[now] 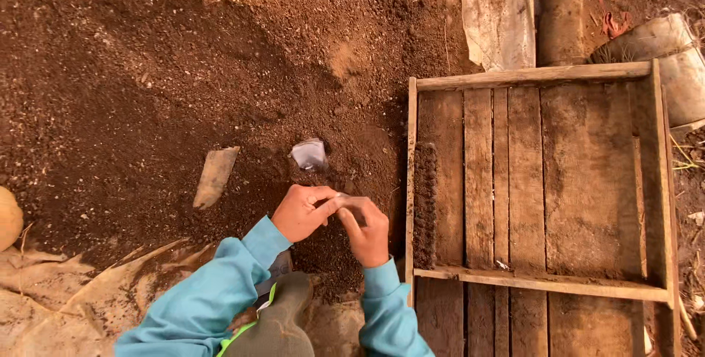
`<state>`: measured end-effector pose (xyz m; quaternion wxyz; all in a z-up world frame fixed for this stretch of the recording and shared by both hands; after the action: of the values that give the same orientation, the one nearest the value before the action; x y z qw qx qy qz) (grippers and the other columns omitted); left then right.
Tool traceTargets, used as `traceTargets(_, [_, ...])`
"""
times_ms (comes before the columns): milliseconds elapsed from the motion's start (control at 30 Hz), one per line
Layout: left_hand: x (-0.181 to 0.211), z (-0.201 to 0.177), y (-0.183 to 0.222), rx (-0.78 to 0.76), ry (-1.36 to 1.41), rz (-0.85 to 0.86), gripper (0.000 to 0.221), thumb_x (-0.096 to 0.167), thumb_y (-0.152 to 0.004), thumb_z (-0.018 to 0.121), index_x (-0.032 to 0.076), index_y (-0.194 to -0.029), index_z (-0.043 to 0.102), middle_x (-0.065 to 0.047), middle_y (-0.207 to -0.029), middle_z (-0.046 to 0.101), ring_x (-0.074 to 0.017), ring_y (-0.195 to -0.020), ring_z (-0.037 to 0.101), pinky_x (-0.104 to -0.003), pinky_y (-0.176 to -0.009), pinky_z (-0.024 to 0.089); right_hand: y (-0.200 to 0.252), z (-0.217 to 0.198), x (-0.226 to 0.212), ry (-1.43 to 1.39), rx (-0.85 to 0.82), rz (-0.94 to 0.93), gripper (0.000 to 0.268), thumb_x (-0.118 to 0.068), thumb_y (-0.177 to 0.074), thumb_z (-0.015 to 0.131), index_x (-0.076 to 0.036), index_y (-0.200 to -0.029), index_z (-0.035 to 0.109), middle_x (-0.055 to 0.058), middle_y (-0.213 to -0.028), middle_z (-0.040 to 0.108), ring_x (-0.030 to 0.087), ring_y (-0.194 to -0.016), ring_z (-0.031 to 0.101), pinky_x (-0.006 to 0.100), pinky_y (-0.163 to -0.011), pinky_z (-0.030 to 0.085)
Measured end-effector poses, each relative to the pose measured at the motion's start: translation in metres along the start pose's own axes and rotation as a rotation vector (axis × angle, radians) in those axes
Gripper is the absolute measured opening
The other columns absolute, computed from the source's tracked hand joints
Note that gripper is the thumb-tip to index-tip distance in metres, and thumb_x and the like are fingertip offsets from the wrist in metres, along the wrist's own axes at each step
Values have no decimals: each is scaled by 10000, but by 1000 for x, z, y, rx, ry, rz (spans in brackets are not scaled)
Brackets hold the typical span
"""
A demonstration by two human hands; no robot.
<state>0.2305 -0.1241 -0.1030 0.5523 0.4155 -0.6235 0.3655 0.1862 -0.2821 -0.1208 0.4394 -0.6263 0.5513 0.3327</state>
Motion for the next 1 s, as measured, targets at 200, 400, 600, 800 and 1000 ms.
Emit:
traceTargets(200, [-18, 20, 20, 64, 223, -71, 196, 121, -951, 597, 28, -828, 718, -102, -634, 723, -121, -448, 652, -256, -448, 545, 28, 5, -3, -163, 162, 102, 374, -157, -1018, 471, -75, -681, 612, 50, -542, 499, 147, -522, 433, 306, -524, 445])
traceTargets(400, [-9, 23, 28, 127, 226, -57, 268, 138, -993, 553, 33, -772, 663, -85, -531, 655, -94, -373, 582, -217, -385, 496, 38, 10, -8, -226, 196, 101, 508, -199, -1054, 414, -112, -564, 516, 29, -427, 454, 102, -413, 362, 249, -432, 358])
traceTargets(600, [-21, 31, 27, 61, 399, -47, 161, 102, -943, 623, -27, -885, 699, -133, -586, 658, -80, -347, 530, -197, -340, 454, 35, 5, -18, -343, 229, 107, 551, -215, -1077, 376, -133, -541, 472, 9, -414, 362, 71, -417, 270, 245, -405, 314])
traceTargets(800, [-58, 36, 23, -63, 386, -60, 299, 100, -852, 747, -5, -1127, 691, -174, -718, 703, -75, -404, 521, -193, -386, 457, 44, 9, 10, -398, 287, 126, 541, -205, -1079, 387, -138, -547, 458, 6, -412, 358, 63, -414, 281, 247, -401, 302])
traceTargets(1000, [-51, 35, 28, -69, 522, -50, 254, 53, -799, 794, 10, -1043, 742, -129, -801, 758, -109, -486, 648, -224, -445, 531, 52, 15, 34, -423, 270, 93, 516, -196, -1060, 395, -100, -581, 560, 44, -421, 452, 83, -390, 357, 247, -389, 342])
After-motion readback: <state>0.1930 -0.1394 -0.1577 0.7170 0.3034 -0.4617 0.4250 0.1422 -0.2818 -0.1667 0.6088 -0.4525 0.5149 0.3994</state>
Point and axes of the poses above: each hand's wrist, its own y-axis away from the middle knuckle, its own z-axis out of the palm, x = y × z, the point moved 3 cm from there along -y, towards the middle knuckle
